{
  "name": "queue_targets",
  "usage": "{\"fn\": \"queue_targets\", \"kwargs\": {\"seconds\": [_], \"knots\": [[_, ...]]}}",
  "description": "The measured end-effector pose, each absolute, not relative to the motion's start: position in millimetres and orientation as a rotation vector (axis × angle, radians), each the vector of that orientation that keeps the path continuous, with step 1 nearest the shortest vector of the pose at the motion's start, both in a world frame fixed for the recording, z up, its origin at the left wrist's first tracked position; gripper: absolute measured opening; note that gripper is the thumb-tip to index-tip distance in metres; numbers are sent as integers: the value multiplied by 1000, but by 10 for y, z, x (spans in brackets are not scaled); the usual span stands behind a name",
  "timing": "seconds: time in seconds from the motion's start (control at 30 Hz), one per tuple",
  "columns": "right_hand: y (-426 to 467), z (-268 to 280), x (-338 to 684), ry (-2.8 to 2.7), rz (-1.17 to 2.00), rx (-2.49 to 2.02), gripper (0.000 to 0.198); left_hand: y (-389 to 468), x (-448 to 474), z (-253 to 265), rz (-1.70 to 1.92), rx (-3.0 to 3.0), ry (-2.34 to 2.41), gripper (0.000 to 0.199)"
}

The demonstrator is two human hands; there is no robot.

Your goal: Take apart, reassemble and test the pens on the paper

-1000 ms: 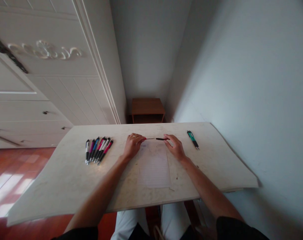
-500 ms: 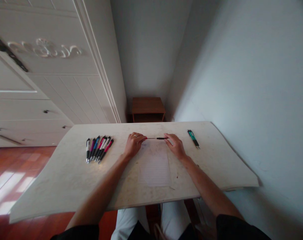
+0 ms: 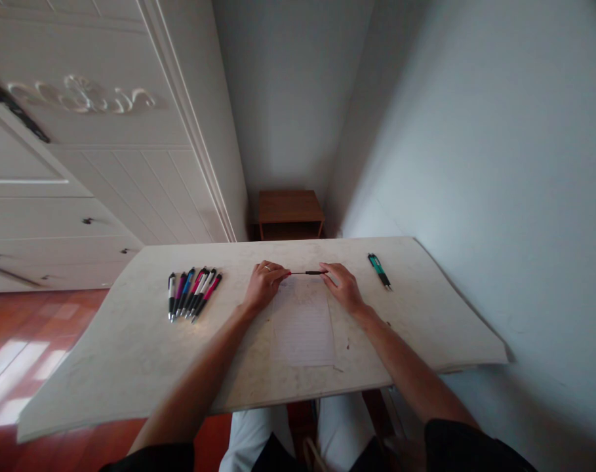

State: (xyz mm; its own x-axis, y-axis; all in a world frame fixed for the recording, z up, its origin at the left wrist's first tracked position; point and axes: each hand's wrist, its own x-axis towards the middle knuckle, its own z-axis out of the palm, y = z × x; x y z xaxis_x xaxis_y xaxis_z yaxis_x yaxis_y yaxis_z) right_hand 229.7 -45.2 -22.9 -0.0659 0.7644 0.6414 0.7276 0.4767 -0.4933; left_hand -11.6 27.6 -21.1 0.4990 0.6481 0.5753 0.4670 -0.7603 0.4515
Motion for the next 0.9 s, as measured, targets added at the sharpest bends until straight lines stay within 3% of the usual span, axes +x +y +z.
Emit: {"fn": "queue_targets", "kwargs": {"seconds": [0.9], "knots": [[-489, -187, 2186, -1868, 161, -1157, 28, 176, -34, -181, 1081, 2567, 772, 16]]}}
